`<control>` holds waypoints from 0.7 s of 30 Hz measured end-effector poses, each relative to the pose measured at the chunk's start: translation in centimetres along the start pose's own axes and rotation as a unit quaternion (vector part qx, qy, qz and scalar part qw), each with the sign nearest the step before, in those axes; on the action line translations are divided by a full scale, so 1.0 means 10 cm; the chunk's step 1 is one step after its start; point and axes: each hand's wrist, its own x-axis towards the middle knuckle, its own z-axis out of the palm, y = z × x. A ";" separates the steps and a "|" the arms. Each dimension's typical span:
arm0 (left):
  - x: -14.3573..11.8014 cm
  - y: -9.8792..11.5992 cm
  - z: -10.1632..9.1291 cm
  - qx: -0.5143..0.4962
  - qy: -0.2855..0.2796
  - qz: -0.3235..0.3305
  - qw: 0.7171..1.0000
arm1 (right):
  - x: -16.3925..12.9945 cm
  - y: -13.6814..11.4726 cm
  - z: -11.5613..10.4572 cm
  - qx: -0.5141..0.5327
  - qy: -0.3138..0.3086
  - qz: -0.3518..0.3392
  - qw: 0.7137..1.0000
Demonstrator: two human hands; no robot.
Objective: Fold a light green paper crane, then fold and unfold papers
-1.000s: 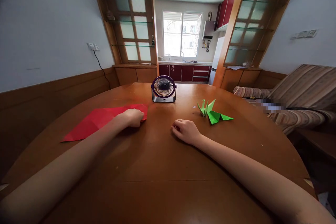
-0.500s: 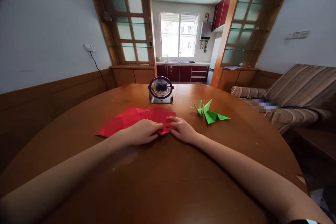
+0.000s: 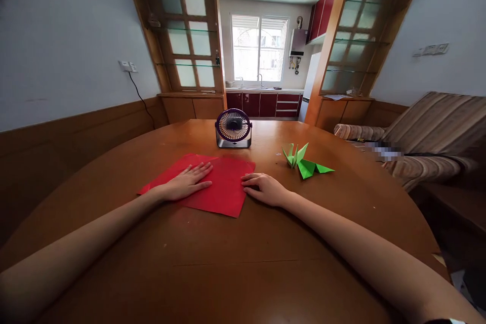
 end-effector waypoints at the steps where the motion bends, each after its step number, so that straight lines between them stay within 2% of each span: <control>1: 0.03 -0.09 0.01 0.004 0.002 -0.025 1.000 | 0.00 0.00 0.00 0.003 -0.001 0.002 1.000; 6: 0.03 -0.44 0.04 0.028 0.041 -0.122 0.991 | -0.01 -0.01 0.00 -0.003 -0.003 -0.002 1.000; 11: -0.03 -0.44 0.09 0.073 0.085 -0.165 0.980 | -0.02 -0.07 0.01 -0.043 -0.001 -0.018 0.999; 14: -0.11 -0.29 0.10 0.096 0.110 -0.127 0.981 | -0.02 -0.10 0.00 -0.071 0.003 -0.031 0.997; 17: -0.19 -0.05 0.12 0.085 0.109 -0.036 0.990 | -0.01 -0.13 -0.01 -0.100 0.006 -0.047 0.994; 21: -0.23 0.26 0.16 0.056 0.090 0.036 0.994 | -0.01 -0.16 -0.02 -0.132 0.016 -0.050 0.990</control>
